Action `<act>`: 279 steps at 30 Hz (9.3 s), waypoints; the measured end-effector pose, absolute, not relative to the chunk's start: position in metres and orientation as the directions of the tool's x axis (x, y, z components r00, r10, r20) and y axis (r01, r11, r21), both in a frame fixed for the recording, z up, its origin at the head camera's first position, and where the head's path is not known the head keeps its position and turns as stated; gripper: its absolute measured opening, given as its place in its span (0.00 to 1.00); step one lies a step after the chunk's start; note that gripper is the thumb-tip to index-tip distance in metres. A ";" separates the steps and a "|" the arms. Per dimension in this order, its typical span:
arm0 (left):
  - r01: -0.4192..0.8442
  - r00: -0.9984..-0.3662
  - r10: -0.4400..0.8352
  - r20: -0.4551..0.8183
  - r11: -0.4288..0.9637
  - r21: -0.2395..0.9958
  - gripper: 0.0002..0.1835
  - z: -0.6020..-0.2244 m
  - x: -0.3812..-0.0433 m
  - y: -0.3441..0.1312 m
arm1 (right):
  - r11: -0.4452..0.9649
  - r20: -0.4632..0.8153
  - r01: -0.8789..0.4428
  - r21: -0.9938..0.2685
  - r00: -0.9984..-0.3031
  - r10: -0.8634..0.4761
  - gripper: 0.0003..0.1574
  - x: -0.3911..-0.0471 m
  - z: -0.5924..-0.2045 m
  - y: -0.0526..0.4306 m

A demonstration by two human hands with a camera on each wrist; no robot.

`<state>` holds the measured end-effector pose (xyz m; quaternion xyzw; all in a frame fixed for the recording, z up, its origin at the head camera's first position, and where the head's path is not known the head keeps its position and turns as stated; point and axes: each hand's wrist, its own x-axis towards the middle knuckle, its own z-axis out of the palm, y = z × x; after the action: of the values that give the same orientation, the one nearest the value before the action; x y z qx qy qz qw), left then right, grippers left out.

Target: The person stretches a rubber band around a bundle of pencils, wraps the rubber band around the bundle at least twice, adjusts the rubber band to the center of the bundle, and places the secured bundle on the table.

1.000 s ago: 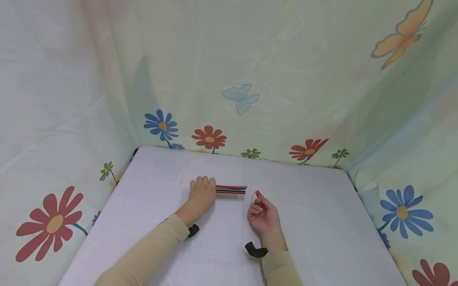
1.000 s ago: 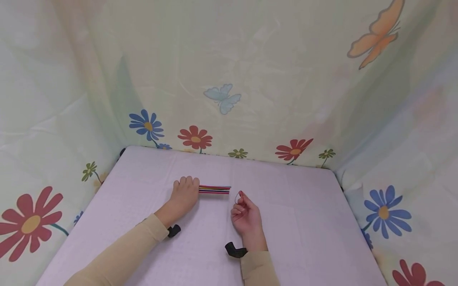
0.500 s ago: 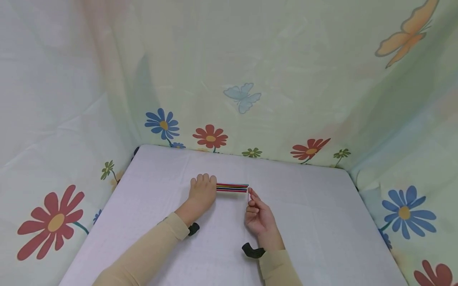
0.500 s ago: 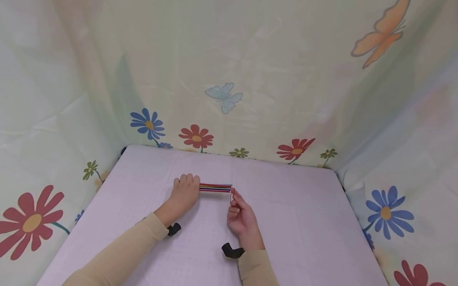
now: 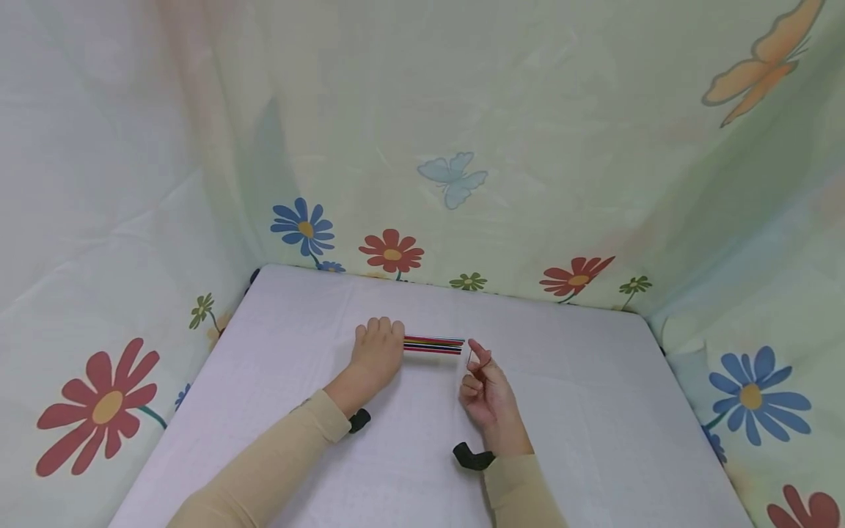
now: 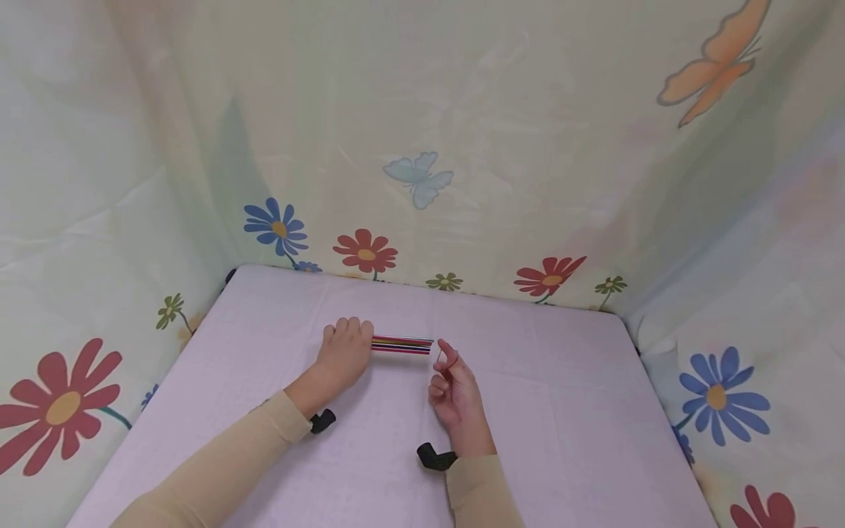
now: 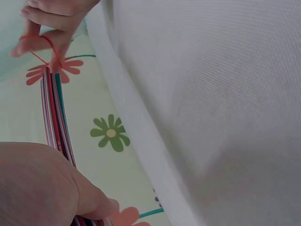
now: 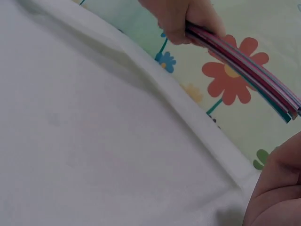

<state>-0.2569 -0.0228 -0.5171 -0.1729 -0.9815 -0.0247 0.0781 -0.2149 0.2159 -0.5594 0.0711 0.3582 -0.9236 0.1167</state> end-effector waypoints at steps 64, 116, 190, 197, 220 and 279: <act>0.151 -0.982 0.137 0.127 0.983 0.107 0.10 -0.518 -0.257 0.001 | -0.634 -0.029 -0.077 -0.769 -0.988 0.155 0.34 -0.183 -0.555 0.128; 0.343 -0.919 0.344 0.193 0.938 -0.040 0.11 -0.514 -0.259 -0.004 | -0.171 -0.435 0.454 -0.875 -0.890 -0.140 0.21 -0.250 -0.517 0.226; 0.274 -0.908 0.266 0.322 0.961 -0.022 0.13 -0.517 -0.256 -0.004 | -0.789 -0.404 0.352 -0.504 -0.903 -0.145 0.23 -0.231 -0.539 0.204; 0.333 -0.901 0.343 0.266 0.939 -0.086 0.11 -0.514 -0.258 -0.007 | -0.537 -0.457 0.497 -0.682 -0.862 -0.219 0.16 -0.240 -0.531 0.226; 0.373 -0.904 0.382 0.191 0.924 -0.083 0.09 -0.512 -0.259 -0.009 | 0.224 -0.314 0.325 -0.919 -0.946 0.084 0.20 -0.249 -0.517 0.211; 0.362 -0.914 0.359 0.187 0.932 -0.018 0.10 -0.511 -0.254 -0.018 | 0.677 0.661 -0.483 -0.556 -0.750 0.008 0.23 -0.232 -0.537 0.231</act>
<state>-0.2539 -0.0176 -0.5107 -0.1842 -0.9783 -0.0087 0.0941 -0.2317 0.2308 -0.5368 -0.1387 0.8559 -0.3773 -0.3252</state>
